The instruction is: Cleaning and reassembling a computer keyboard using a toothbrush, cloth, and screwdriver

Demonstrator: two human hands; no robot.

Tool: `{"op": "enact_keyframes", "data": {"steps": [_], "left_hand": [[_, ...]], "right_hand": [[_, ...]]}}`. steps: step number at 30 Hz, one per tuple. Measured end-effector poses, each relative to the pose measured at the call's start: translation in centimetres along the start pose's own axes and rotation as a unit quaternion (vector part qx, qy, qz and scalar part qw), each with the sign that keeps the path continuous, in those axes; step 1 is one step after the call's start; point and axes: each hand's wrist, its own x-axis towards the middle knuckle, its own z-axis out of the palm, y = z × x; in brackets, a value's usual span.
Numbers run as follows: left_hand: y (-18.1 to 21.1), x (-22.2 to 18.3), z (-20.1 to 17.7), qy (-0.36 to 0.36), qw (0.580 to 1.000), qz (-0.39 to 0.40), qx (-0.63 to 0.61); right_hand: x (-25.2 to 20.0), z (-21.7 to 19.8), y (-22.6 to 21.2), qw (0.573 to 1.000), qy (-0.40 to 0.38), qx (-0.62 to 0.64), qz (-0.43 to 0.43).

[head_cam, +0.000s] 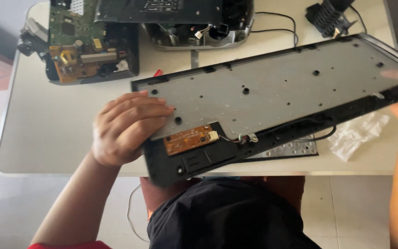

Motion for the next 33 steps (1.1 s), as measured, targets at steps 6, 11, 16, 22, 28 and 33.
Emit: {"op": "enact_keyframes", "data": {"steps": [6,11,16,22,28,33], "left_hand": [[1.6,6.1,-2.7,0.03,0.992,0.124,0.022],[0.6,6.8,-1.8,0.131,0.991,-0.029,0.02],[-2.5,0.7,-1.5,0.16,0.943,-0.186,0.224],[-3.6,-1.7,-1.9,0.2,0.933,-0.22,0.201],[-3.3,-4.4,-3.2,0.241,0.909,-0.323,0.109],[-1.8,-5.3,-4.4,0.271,0.876,-0.399,0.011]], "right_hand": [[-2.6,14.6,-9.5,0.953,0.137,0.251,0.102],[-5.3,23.4,-10.6,0.949,0.093,0.288,0.086],[-8.9,25.9,-6.4,0.985,-0.162,-0.036,-0.057],[-7.0,23.7,-5.2,0.93,-0.088,-0.329,-0.134],[1.6,15.1,-7.3,0.798,0.074,-0.533,-0.272],[11.1,1.1,-4.9,0.698,0.056,-0.665,-0.259]]}}
